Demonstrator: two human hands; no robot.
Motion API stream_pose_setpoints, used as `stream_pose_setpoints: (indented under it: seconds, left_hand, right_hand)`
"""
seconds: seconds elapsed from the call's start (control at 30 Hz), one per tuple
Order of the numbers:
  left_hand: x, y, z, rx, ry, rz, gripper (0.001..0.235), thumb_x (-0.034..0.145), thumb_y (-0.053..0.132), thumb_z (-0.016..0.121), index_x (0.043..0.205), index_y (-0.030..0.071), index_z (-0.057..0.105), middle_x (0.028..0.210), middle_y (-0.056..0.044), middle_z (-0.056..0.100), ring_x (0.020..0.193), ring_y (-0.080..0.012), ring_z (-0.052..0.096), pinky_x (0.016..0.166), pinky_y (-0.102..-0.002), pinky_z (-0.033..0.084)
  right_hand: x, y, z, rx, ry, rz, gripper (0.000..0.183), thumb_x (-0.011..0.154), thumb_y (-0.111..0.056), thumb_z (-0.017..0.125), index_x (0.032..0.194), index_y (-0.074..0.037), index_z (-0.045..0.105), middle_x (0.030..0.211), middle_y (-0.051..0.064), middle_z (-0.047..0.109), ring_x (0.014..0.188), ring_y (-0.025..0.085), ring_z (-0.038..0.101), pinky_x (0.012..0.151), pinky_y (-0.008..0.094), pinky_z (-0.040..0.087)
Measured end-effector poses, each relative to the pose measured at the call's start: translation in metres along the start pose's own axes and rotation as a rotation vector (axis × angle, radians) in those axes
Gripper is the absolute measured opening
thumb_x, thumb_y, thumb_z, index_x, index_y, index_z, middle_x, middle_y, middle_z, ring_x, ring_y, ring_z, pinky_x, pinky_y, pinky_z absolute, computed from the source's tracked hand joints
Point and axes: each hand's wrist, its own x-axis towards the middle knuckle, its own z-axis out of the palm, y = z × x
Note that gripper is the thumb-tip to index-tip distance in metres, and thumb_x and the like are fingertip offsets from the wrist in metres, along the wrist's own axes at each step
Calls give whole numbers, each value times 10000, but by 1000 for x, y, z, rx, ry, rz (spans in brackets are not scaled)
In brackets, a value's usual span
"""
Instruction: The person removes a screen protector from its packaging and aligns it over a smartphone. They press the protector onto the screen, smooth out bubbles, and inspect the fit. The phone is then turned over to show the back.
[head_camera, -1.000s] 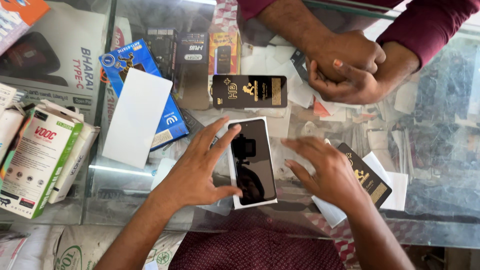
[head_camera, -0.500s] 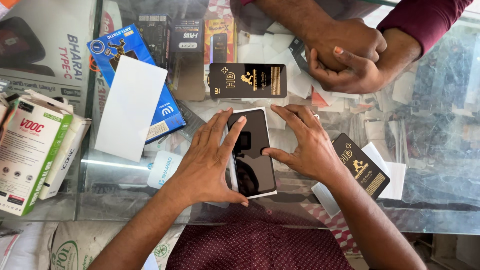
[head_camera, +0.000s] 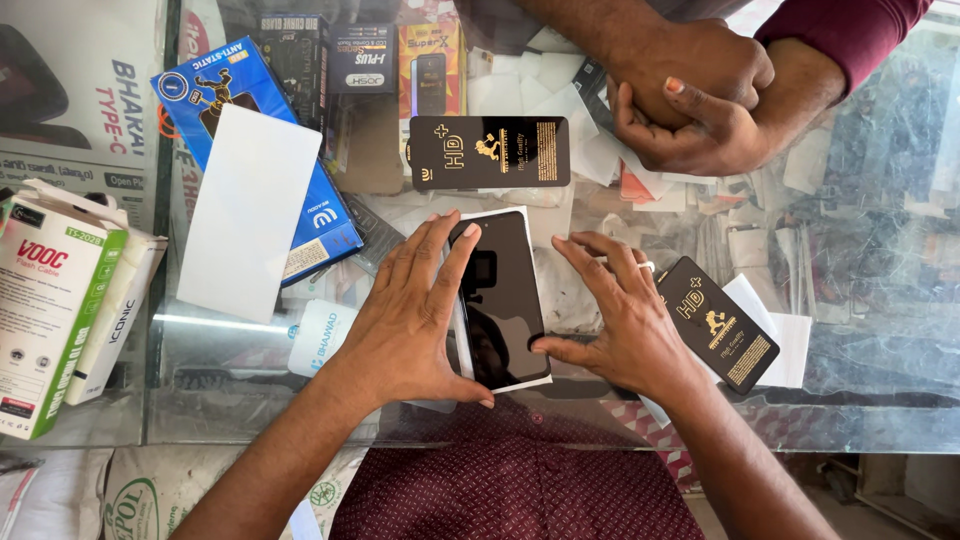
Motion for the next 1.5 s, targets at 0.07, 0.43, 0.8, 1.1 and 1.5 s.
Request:
stream_pose_setpoints:
  seconds: [0.07,0.43,0.8,1.1,1.5]
  left_hand:
    - [0,0,1,1,6,4,1666,321,742,965,1572,126,54,1597,-249,138,1489,-472,173,1179,-657,217]
    - [-1,-3,5,1,10,4,1692,288,743,970,1565,123,50,1595,-258,135,1484,-478,178,1181,-657,220]
    - [-3,-5,4,3,10,40,1697,298,809,929,1579,188,4,1630,-267,51,1489,-509,155,1177,-658,222]
    - [-4,-6,4,4,3,40,1696,308,785,938,1580,186,-10,1635,-260,40,1501,-497,142,1189,-656,218]
    - [-4,-5,4,0,-6,33,1696,299,758,965,1575,210,-9,1627,-262,38,1502,-497,125,1185,-660,214]
  right_hand:
    - [-4,1,2,9,-13,15,1159,581,-673,868,1534,-211,398,1485,138,414,1371,392,445,1153,652,309]
    - [-14,4,5,33,-91,93,1280,489,-722,875,1554,-259,336,1547,120,347,1403,421,399,1131,666,336]
    - [-18,3,-3,89,-64,20,1363,378,-756,870,1537,-230,382,1561,151,335,1420,443,362,1092,664,336]
    - [-14,1,3,96,105,13,1033,679,-654,785,1534,-174,459,1534,135,449,1393,410,478,1097,613,436]
    - [-15,2,6,86,115,17,1022,663,-614,827,1512,-170,473,1521,135,450,1375,401,491,1087,616,431]
